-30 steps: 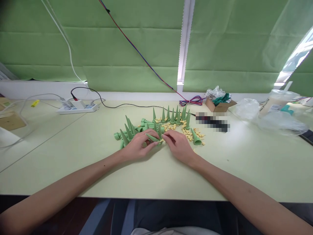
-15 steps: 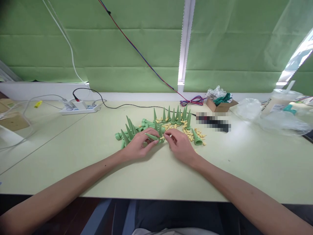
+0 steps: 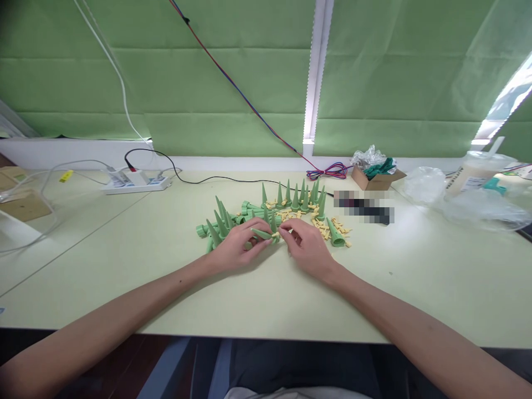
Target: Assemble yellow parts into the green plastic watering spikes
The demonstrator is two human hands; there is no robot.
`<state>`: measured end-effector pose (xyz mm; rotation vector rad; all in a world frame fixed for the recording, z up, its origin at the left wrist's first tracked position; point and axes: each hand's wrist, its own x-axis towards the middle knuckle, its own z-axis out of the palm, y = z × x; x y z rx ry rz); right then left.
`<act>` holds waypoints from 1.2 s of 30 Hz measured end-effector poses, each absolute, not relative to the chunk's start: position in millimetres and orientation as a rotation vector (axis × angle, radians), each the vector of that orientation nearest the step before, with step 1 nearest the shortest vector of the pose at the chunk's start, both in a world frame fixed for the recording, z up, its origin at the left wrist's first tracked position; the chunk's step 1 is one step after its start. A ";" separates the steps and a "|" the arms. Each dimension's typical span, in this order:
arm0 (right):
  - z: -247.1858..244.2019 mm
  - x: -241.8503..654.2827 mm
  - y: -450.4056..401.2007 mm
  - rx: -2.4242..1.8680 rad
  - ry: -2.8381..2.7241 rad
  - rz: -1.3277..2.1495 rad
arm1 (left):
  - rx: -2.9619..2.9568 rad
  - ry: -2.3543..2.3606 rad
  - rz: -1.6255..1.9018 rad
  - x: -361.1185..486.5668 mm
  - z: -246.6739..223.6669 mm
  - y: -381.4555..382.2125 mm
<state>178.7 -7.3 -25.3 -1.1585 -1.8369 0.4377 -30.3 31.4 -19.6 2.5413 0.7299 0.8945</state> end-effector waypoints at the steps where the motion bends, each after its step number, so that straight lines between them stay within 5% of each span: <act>1: -25.4 178.7 -7.2 -1.158 -1.841 0.439 | 2.548 0.733 0.886 -30.2 -19.4 31.1; 36: -26.7 177.4 -6.8 -1.147 -1.943 0.483 | 2.736 0.591 0.742 -33.9 -15.2 26.2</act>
